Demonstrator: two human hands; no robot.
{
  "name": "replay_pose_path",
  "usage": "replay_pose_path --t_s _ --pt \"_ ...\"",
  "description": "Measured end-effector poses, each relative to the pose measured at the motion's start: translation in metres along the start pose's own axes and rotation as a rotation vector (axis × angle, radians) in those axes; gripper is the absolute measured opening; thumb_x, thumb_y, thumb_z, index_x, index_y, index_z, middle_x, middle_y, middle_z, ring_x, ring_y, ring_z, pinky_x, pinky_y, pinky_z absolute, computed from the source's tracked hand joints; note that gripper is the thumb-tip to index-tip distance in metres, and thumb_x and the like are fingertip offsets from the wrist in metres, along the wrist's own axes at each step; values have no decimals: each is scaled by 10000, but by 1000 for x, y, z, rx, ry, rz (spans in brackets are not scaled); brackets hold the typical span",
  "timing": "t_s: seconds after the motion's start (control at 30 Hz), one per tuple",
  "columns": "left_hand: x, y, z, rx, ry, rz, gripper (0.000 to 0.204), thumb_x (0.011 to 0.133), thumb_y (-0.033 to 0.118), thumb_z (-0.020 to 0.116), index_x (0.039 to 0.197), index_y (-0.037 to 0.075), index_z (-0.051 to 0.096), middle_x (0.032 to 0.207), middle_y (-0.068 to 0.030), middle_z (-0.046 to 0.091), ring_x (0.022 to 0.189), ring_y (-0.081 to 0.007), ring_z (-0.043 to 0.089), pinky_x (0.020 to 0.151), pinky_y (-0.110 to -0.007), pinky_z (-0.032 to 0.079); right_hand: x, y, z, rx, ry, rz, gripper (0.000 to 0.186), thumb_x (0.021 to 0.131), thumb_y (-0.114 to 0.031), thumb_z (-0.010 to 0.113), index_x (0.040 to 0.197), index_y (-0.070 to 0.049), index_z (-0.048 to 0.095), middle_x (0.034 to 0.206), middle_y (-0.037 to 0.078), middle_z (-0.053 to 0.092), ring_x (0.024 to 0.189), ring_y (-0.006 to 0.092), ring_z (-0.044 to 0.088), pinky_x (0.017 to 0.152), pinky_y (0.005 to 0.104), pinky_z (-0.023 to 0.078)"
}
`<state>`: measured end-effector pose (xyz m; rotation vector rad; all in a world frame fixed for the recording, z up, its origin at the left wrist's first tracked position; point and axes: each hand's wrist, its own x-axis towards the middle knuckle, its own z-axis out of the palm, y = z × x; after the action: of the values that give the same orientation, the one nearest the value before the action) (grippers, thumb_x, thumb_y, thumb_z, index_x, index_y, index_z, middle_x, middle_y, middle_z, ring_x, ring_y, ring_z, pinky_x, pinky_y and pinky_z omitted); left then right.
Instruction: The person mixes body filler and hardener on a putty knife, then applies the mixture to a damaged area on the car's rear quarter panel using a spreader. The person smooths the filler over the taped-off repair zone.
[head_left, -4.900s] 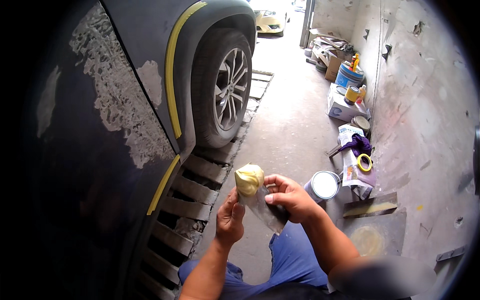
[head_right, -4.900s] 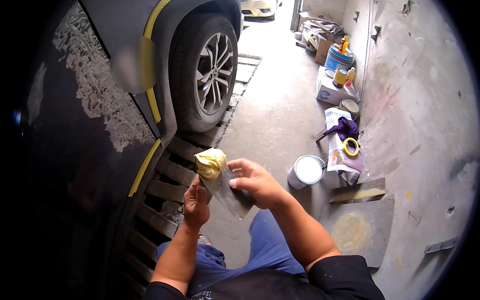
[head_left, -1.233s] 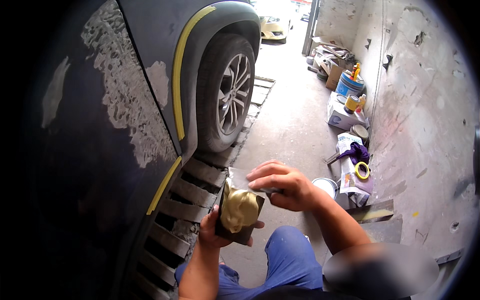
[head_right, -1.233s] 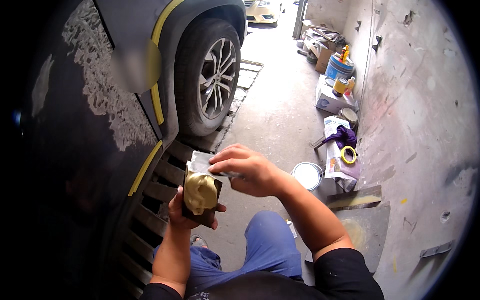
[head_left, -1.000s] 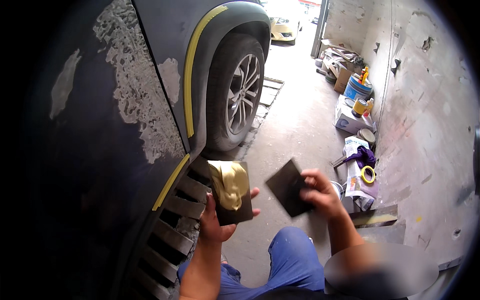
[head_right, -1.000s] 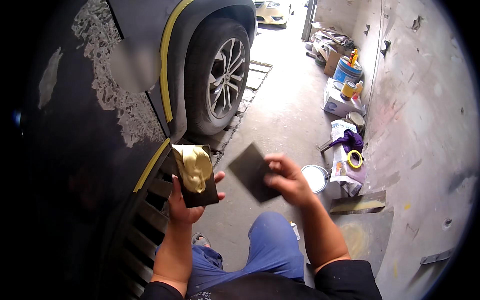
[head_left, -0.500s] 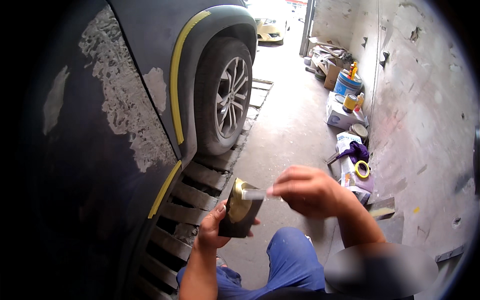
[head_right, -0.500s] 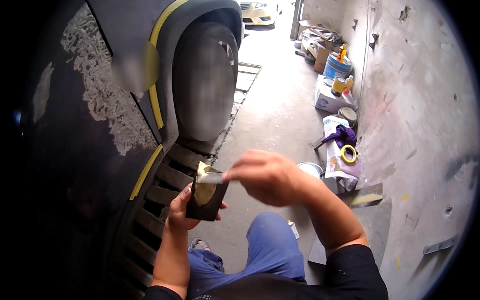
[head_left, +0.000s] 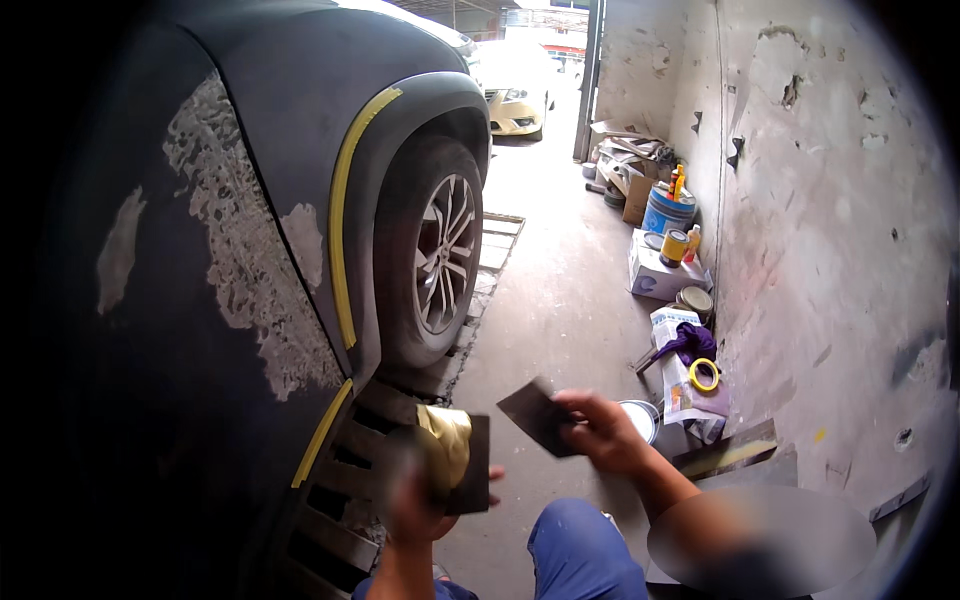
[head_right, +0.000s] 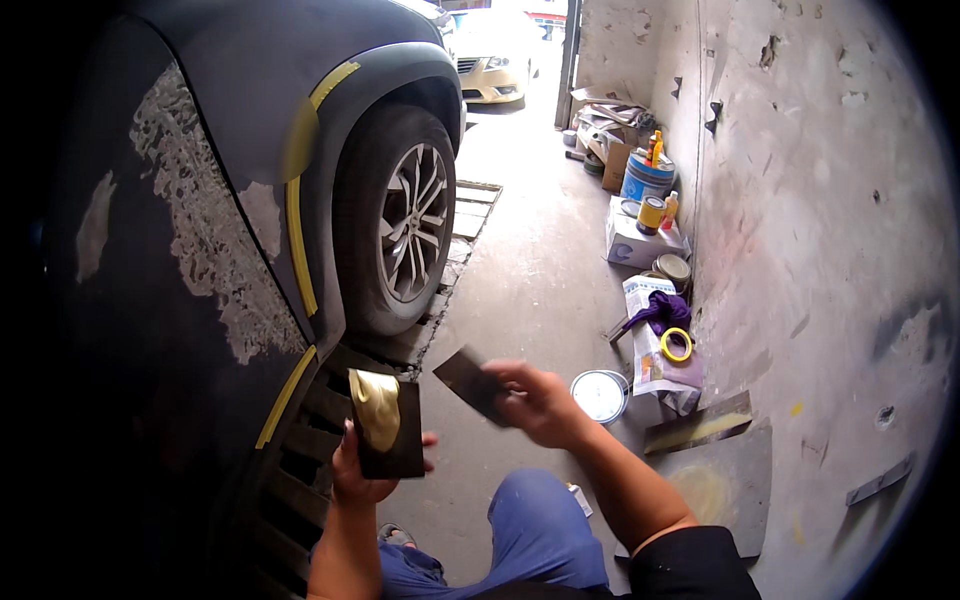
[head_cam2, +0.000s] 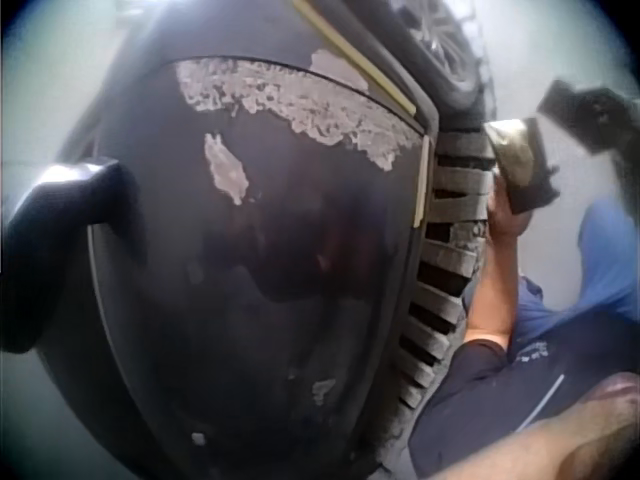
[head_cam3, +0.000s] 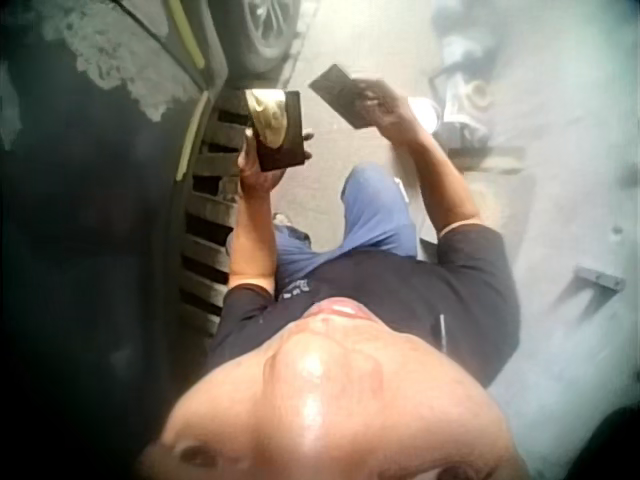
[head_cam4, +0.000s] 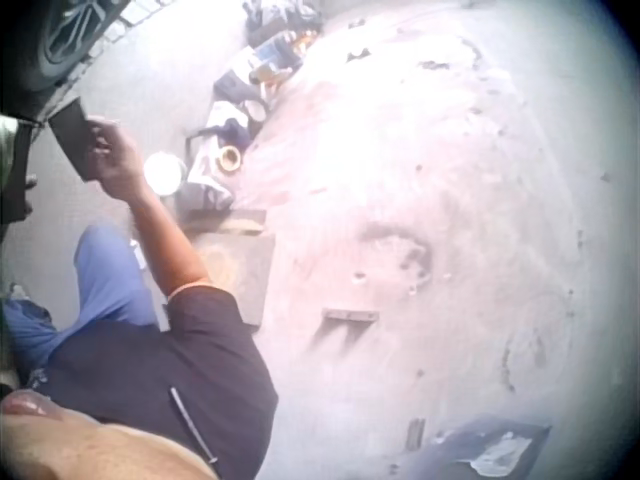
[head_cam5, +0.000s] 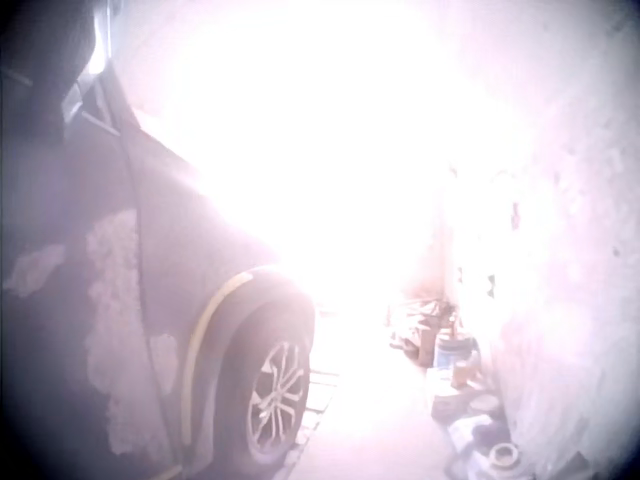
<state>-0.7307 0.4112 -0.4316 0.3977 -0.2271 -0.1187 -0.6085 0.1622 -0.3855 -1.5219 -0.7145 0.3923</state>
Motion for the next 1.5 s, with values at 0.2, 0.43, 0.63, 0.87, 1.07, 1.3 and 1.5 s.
replay_pose_path --t_s 0.2,0.43,0.63,0.87,1.07,1.3,1.5 --pt "14 -22 18 453 181 303 706 942 581 396 1450 102 292 1400 -170 434 1322 -322 400 1027 -471 402 -16 26 37 320 -205 288 488 889 -79 619 1320 24 414 1182 106 566 1102 156 528 954 301 419" --pt "13 -37 -28 1209 155 524 294 1010 170 406 1179 -36 530 1051 -102 580 957 -188 552 886 -328 437 16 17 40 634 -105 346 472 825 -41 657 1257 15 473 1098 105 602 961 157 598 851 288 487" --pt "9 -6 -17 603 130 -39 538 980 391 440 1309 -34 452 1153 -192 593 967 -274 634 791 -385 543 27 -32 13 552 -95 55 455 831 -6 613 1266 19 481 1133 136 614 1008 202 620 902 321 492" --pt "-4 -9 8 220 93 -30 582 966 460 392 1245 -47 443 993 -225 633 720 -320 695 490 -385 584 33 -62 35 -152 -432 -447 406 795 94 584 1173 -52 610 1206 158 580 1157 308 555 981 398 441" --pt "8 -17 8 372 219 115 592 970 500 388 1255 -16 442 1115 -182 606 944 -325 658 687 -444 585 47 -26 29 -847 -94 -270 403 766 65 600 1145 -70 628 1162 148 602 1070 316 585 929 382 463" --pt "22 -15 -11 411 304 307 385 1017 410 352 1173 96 511 1031 -39 577 898 -158 588 866 -405 514 17 -4 82 -861 -66 -378 408 734 43 572 1107 -104 648 1058 140 622 974 320 591 859 404 494" --pt "23 -26 -20 749 323 431 395 1015 400 377 1184 72 518 1005 -54 588 859 -180 611 851 -370 515 40 -30 72 -665 -43 -324 390 747 30 581 1111 -90 652 1070 151 623 962 334 591 882 389 477"
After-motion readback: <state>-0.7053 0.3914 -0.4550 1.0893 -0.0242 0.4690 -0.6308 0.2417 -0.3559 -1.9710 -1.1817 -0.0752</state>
